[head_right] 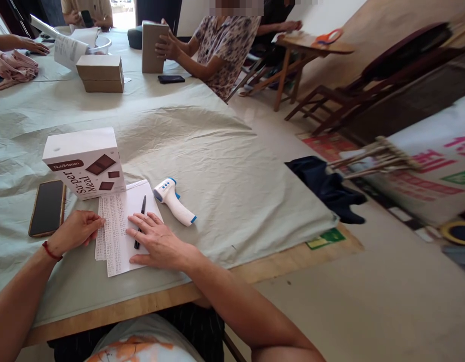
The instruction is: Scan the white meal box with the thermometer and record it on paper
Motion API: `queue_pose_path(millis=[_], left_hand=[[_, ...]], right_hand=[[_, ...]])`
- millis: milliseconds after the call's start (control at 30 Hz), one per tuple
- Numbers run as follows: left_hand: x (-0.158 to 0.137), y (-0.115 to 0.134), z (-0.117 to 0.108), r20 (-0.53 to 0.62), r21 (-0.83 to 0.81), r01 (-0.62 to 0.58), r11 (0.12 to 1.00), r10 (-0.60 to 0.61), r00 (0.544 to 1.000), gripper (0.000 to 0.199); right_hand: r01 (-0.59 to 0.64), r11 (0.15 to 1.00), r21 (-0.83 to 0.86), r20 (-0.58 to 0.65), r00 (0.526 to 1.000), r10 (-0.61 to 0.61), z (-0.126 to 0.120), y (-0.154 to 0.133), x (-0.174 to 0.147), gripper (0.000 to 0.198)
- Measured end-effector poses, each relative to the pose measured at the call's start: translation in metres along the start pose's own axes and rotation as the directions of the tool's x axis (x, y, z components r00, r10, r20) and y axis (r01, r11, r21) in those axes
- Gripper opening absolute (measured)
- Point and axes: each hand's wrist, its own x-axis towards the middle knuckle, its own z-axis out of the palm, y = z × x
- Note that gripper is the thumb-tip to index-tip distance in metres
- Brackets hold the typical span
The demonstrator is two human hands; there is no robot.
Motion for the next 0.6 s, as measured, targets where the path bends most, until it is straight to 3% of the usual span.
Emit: queue_pose_path(millis=[167,433,600], left_hand=[[0.003,0.006,0.009,-0.048,0.117,0.024,0.993,-0.018,0.999,0.028],[0.007,0.008,0.014,-0.156,0.19,0.025,0.981,0.005,0.988,0.024],[0.002,0.015,0.01,-0.128,0.275,-0.007,0.961,0.044,0.991,0.025]], right_hand=[[-0.004,1.0,0.009,0.022,1.0,0.004,0.001,0.0,0.0,0.089],[-0.032,0.999,-0.02,0.006,0.999,0.032,-0.002,0.0,0.008,0.076],[0.01,1.0,-0.001,-0.094,0.996,-0.01,-0.007,-0.001,0.011,0.065]])
